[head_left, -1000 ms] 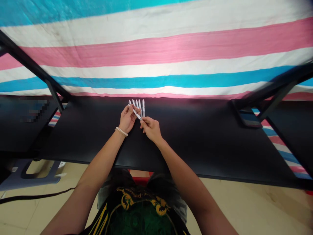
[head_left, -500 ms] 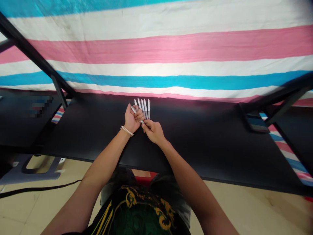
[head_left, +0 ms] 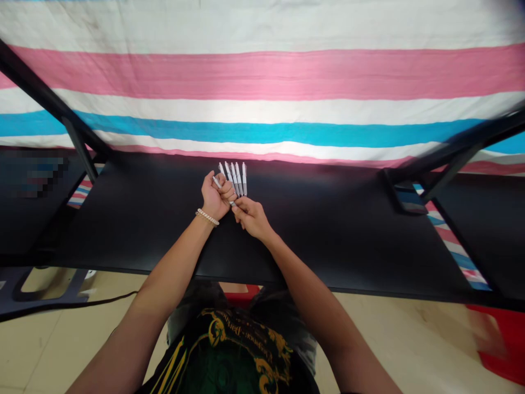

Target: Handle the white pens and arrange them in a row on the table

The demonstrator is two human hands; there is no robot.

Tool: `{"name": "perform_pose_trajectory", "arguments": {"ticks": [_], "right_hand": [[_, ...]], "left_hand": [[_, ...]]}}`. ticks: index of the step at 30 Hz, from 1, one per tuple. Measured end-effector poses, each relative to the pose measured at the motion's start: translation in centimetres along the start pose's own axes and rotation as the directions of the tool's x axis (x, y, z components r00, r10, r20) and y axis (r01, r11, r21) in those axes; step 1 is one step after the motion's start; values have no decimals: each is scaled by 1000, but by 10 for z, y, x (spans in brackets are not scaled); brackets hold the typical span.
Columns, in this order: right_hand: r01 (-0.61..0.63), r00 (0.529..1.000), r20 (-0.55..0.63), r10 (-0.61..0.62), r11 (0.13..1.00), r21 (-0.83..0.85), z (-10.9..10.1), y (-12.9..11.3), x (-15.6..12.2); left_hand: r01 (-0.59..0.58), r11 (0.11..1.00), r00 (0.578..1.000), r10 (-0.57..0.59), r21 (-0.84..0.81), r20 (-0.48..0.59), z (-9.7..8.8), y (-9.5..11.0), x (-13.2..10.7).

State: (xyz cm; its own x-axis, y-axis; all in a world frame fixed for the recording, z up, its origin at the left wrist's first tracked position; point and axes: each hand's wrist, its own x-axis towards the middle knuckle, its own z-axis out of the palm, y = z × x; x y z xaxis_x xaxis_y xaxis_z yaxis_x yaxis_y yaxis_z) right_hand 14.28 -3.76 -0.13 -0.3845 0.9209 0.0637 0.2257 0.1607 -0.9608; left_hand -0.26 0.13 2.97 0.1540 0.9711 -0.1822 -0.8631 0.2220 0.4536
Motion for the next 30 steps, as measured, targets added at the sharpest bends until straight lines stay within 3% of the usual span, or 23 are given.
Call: {"name": "perform_pose_trajectory", "arguments": {"ticks": [9, 16, 30], "right_hand": [[46, 999, -27, -44, 996, 73, 0, -2, 2], [85, 985, -153, -82, 996, 10, 1, 6, 6], [80, 981, -185, -62, 993, 92, 1, 4, 7]], "left_hand": [[-31, 999, 999, 30, -45, -20, 1, 2, -1], [-30, 999, 999, 29, -33, -43, -3, 5, 1], [-18, 994, 999, 14, -105, -43, -3, 7, -1]]}}
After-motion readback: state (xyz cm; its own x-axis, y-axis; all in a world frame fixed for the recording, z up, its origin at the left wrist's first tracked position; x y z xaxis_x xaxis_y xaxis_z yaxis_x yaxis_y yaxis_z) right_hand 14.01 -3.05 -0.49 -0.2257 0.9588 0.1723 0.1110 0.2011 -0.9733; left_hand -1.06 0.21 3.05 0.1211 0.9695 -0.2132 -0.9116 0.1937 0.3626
